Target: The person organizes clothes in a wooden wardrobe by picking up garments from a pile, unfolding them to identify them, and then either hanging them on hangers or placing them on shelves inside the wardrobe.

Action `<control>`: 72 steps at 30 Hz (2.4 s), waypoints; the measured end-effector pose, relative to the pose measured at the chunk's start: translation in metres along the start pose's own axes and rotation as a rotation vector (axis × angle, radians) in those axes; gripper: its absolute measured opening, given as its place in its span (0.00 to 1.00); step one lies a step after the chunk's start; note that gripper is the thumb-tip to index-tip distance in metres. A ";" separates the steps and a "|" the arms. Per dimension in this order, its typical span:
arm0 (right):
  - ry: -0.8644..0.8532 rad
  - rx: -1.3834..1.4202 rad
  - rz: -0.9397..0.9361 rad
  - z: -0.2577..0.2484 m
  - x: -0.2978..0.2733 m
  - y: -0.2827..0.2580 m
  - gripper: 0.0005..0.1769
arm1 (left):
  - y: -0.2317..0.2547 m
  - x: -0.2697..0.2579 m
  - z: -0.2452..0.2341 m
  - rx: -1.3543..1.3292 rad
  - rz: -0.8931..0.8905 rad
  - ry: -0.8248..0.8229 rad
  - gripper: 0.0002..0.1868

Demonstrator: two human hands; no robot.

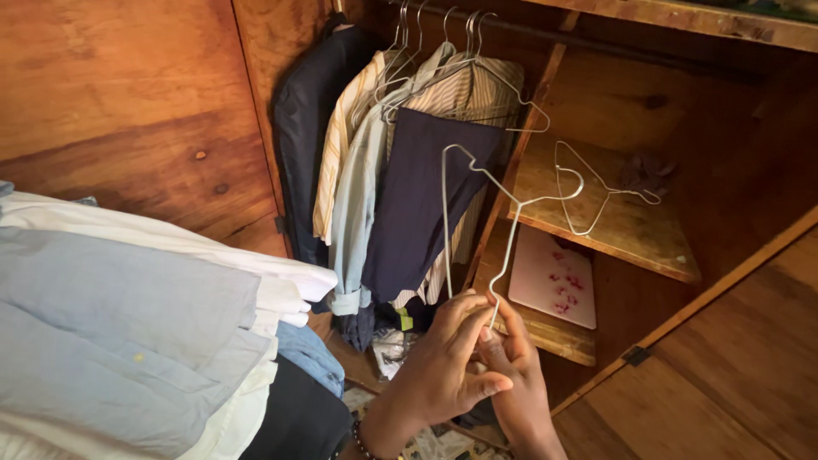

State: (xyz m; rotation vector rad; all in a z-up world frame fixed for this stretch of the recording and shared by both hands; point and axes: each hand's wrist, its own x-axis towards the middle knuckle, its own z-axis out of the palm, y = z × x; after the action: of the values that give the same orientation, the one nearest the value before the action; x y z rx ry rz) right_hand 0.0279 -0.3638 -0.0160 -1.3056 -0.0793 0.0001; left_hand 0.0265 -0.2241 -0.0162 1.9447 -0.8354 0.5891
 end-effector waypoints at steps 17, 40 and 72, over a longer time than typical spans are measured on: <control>0.340 0.057 -0.134 -0.073 0.041 -0.043 0.30 | -0.037 -0.036 -0.028 -0.148 -0.241 0.182 0.10; 0.181 0.111 0.100 -0.219 0.244 -0.040 0.23 | -0.032 0.030 0.035 -0.232 -0.542 0.118 0.10; 0.429 -0.974 -0.151 -0.172 0.210 -0.056 0.23 | -0.176 0.058 0.044 -0.271 -0.731 0.103 0.10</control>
State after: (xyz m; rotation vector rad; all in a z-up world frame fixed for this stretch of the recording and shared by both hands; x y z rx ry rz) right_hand 0.2446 -0.5354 0.0057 -2.2359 0.2184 -0.4997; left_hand 0.1996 -0.2187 -0.0954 1.7815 -0.0928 0.1225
